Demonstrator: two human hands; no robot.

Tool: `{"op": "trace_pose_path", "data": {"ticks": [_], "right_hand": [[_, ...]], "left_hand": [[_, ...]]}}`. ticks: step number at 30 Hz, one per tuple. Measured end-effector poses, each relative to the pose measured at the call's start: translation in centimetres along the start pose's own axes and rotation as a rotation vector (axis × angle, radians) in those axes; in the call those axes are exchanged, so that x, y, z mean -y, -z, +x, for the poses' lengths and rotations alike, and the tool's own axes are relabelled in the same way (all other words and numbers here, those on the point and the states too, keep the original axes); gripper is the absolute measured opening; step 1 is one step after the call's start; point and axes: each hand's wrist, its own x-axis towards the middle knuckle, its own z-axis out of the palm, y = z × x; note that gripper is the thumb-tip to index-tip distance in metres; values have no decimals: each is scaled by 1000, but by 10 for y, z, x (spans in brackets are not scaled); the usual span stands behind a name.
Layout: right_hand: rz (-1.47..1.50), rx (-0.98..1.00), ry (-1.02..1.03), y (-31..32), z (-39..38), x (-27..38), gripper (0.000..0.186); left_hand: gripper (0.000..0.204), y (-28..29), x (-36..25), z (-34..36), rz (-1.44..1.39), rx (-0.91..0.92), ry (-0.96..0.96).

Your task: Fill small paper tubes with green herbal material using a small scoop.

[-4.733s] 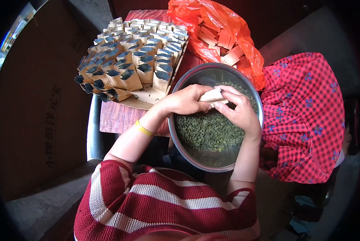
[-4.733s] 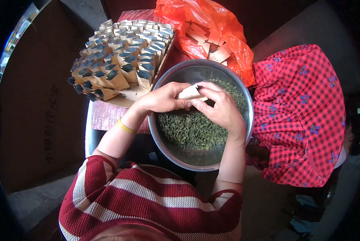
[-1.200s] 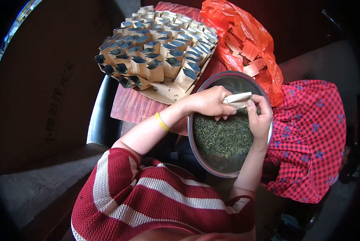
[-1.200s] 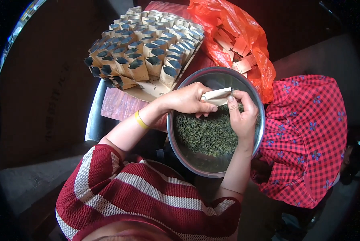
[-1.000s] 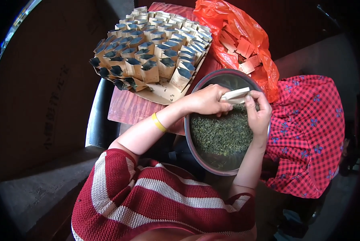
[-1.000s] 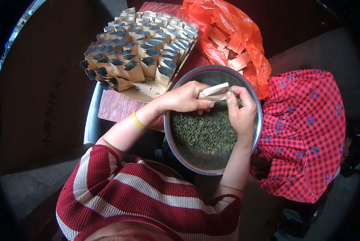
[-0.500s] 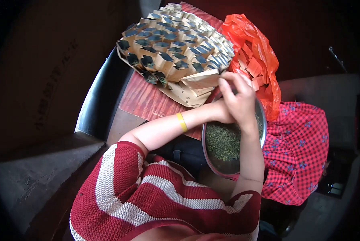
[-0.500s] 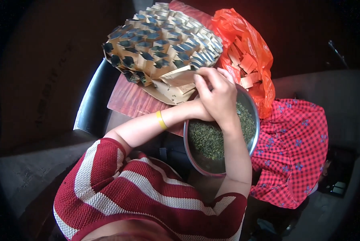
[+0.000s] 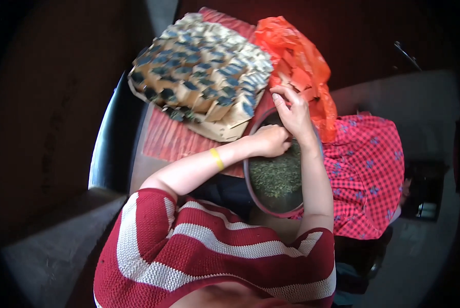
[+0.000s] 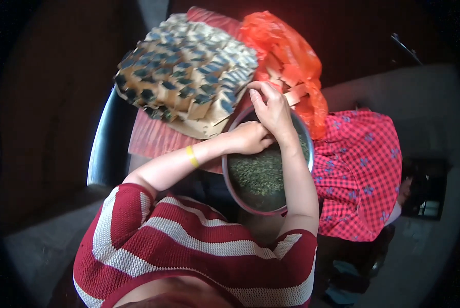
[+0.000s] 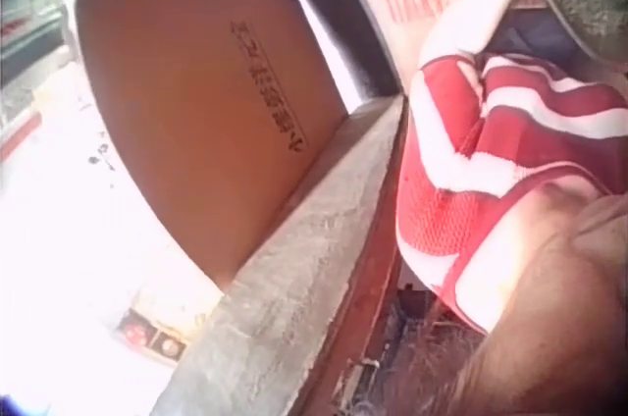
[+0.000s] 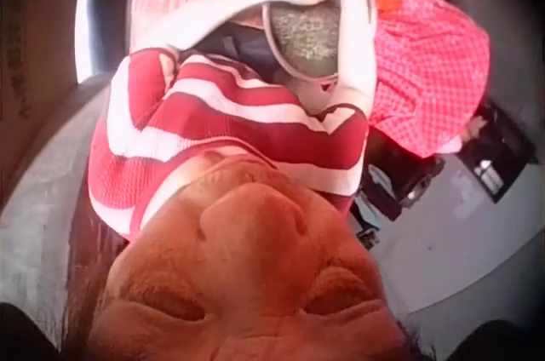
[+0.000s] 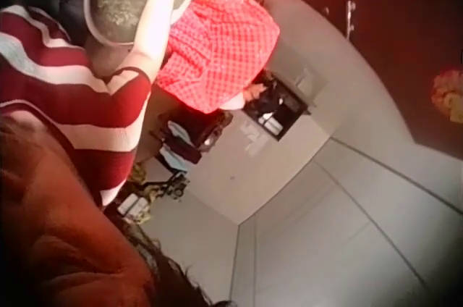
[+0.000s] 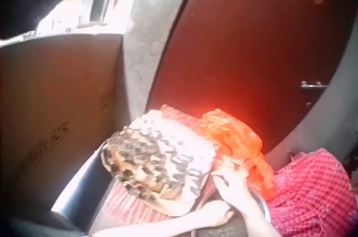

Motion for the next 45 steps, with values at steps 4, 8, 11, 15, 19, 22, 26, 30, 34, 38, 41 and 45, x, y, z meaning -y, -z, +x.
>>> {"op": "trace_pose_path", "data": {"ticks": [4, 8, 11, 15, 19, 22, 26, 30, 34, 38, 41, 45], "right_hand": [[81, -36, -154, 18, 3, -99, 31], [201, -169, -385, 26, 16, -170, 55], [164, -250, -416, 42, 35, -165, 62], [319, -403, -293, 71, 46, -147, 65], [99, -338, -233, 89, 38, -154, 54], [-28, -235, -259, 92, 23, -163, 49], [221, -48, -396, 79, 26, -183, 46], [303, -2, -613, 52, 43, -190, 48], [302, 68, -642, 35, 15, -173, 48], [280, 165, -655, 21, 41, -168, 49], [262, 247, -665, 15, 69, -180, 49], [232, 350, -652, -1, 87, -164, 49]], "left_hand": [[17, 43, -56, 23, 194, 152, -5], [42, 87, -53, 86, 633, -96, -151], [86, 115, -6, 147, 992, -240, -85], [93, 131, 32, 213, 1246, -269, -100], [24, 156, 50, 264, 1174, -32, 147], [23, 164, 37, 271, 1048, -301, -86], [19, 163, -34, 252, 872, -241, -194], [24, 141, -76, 217, 662, -317, -737], [36, 131, -111, 164, 590, 62, -726], [38, 148, -102, 172, 589, 48, -628], [19, 161, -114, 188, 332, 32, -968], [32, 175, -120, 181, 454, 165, -558]]}}
